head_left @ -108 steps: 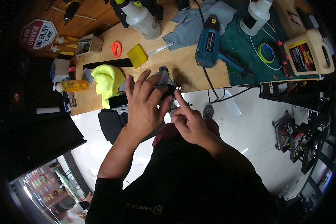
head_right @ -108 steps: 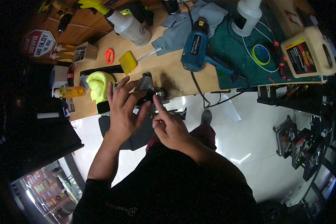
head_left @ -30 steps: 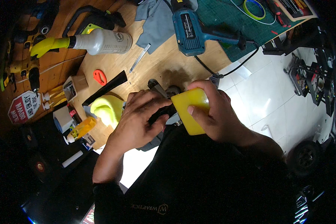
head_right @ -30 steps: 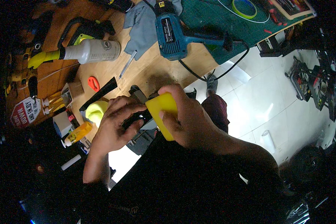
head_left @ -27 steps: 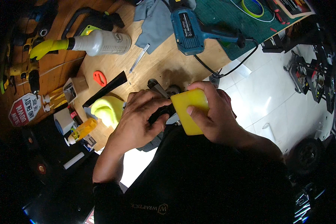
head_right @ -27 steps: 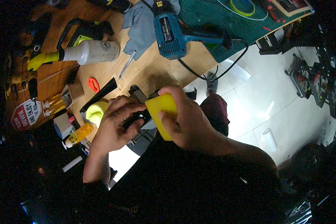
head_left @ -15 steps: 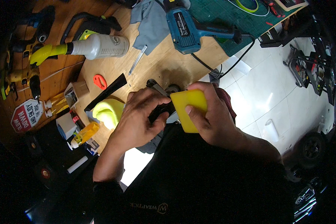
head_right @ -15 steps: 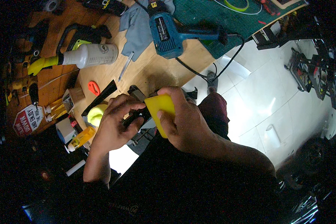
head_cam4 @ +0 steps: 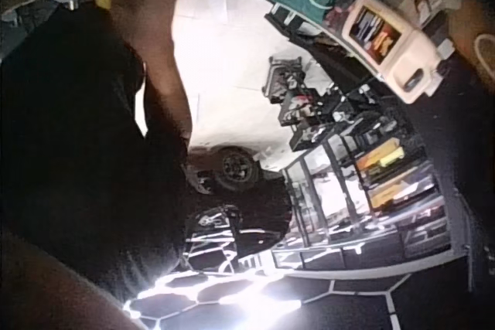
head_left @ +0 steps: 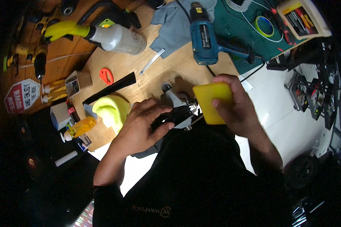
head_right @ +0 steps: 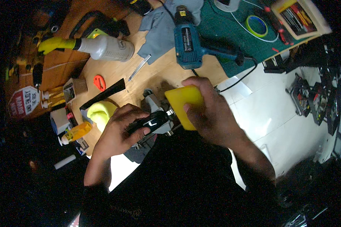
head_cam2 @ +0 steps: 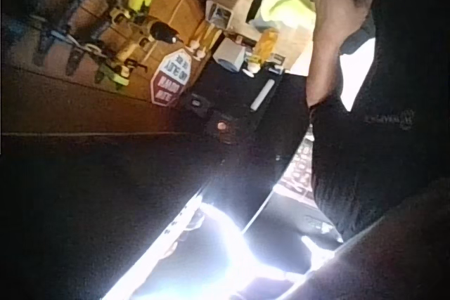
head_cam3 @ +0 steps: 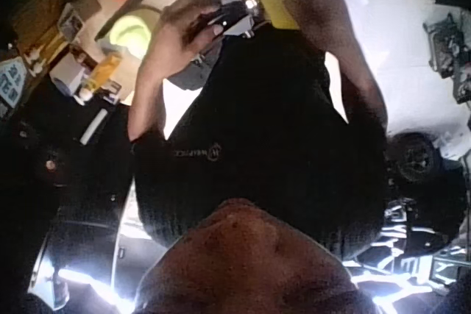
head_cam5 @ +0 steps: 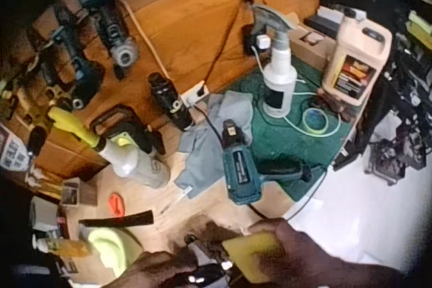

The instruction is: The person applies a black vinyl wrap to a car side mirror. They use a squeegee to smooth the surface, a knife to trim excess material, and a heat gun to soften the vinyl for better adhesion. The person also wipes the mirror with a cloth during the process.

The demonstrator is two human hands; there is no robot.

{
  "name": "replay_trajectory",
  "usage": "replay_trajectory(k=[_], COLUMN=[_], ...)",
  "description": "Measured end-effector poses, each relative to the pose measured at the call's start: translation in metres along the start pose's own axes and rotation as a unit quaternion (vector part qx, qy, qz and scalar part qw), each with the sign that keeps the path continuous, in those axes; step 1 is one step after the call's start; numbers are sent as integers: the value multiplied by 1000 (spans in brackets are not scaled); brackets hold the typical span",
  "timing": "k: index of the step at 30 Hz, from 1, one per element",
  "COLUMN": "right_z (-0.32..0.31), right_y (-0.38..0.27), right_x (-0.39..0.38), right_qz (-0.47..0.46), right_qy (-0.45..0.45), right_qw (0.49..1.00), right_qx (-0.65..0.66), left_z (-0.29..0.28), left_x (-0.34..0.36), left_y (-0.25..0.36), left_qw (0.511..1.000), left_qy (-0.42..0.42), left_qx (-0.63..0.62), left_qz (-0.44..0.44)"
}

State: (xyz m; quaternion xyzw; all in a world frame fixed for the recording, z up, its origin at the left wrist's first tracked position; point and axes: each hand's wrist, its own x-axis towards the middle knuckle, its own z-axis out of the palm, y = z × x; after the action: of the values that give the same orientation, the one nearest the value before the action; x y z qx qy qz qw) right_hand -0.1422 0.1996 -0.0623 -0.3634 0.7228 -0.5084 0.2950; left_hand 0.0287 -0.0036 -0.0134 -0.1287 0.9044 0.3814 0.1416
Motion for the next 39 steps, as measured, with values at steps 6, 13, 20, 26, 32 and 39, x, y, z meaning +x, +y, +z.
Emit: replay_trajectory(k=[6,13,20,26,32,39], right_z=[-8,11,34,47,58,59], right_y=[-30,-58,-70,-76,-72,-66], right_x=[66,111,132,146,148,152], right_qz=[-123,-115,-97,-64,-41,-114], right_qy=[-300,-462,-513,-555,-585,-591], right_qw=[933,843,815,785,767,755], right_qx=[-156,-252,-252,-268,-261,-260], left_z=[-3,-5,6,1,5,-12], left_x=[-17,-49,-49,-40,-39,-12], left_y=[-2,-18,-20,-23,-32,-55], left_qw=[1000,998,994,998,996,948], left_qy=[20,44,109,59,41,-124], left_qx=[15,5,-13,-26,-77,-273], left_qz=[-17,-33,18,4,10,-105])
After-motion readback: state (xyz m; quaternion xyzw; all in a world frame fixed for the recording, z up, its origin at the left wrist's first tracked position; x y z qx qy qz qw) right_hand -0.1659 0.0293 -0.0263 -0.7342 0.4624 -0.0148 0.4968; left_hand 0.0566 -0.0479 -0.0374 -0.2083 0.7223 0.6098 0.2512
